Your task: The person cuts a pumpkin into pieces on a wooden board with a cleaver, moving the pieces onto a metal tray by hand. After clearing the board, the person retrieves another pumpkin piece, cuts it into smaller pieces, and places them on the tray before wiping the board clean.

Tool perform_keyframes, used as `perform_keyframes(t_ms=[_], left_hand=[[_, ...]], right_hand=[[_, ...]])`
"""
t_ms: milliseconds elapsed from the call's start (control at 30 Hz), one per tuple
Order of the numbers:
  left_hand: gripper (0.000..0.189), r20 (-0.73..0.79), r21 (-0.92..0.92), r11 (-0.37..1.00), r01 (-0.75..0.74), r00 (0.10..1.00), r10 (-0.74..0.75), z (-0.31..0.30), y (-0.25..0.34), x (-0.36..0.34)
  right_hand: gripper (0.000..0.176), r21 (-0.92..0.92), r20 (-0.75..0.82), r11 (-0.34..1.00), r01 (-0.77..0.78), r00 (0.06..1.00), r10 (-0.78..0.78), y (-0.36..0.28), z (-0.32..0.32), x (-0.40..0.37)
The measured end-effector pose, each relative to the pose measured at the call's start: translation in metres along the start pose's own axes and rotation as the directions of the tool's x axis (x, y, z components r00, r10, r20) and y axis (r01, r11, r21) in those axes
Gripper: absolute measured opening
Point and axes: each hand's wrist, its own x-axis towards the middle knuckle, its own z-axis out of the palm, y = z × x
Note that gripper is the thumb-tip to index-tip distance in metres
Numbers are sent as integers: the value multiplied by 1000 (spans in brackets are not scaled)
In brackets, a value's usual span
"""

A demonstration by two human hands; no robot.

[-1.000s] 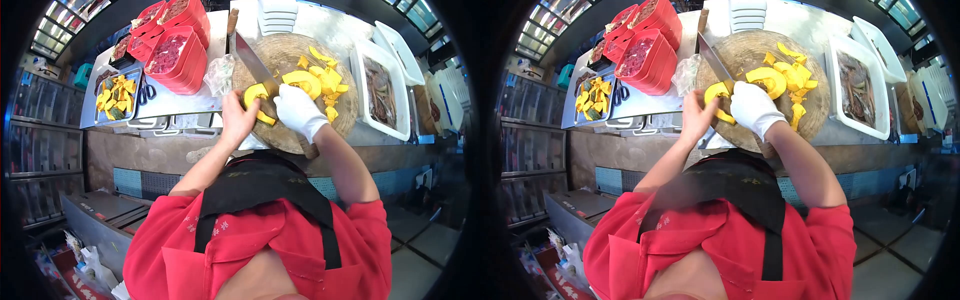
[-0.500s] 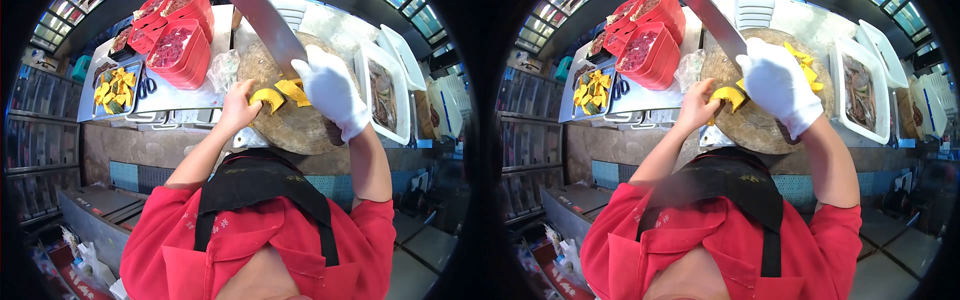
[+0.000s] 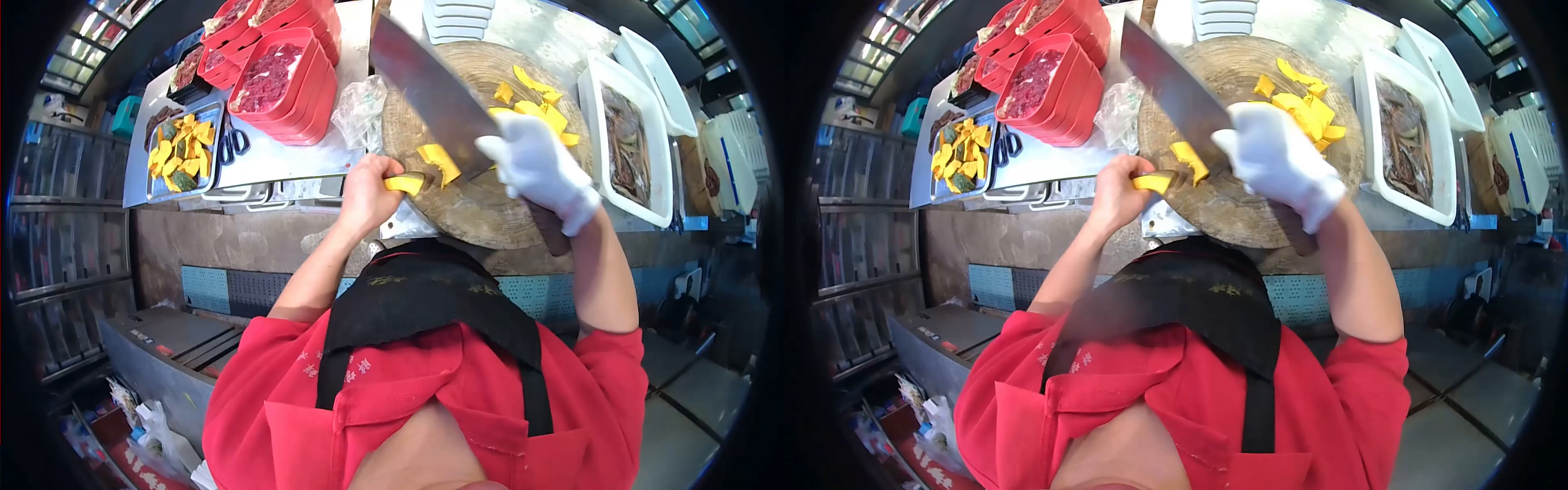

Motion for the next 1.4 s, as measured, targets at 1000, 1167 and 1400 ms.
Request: perform_keyframes(t_ms=[1000,1167,1400], left_hand=[[46,-15,47,969,-242,970,243,12,-1,40],[58,-242,-210,958,-196,960,143,32,-32,21],[28,-424,-829,503,-247,863,-275,-118,-104,-34]], right_hand=[[8,559,81,800,-217,975,208,153,23,-108],[8,421,115,897,-135,989,95,104,54,-76],[7,162,255,985,53,963,-93,0,138,-17]])
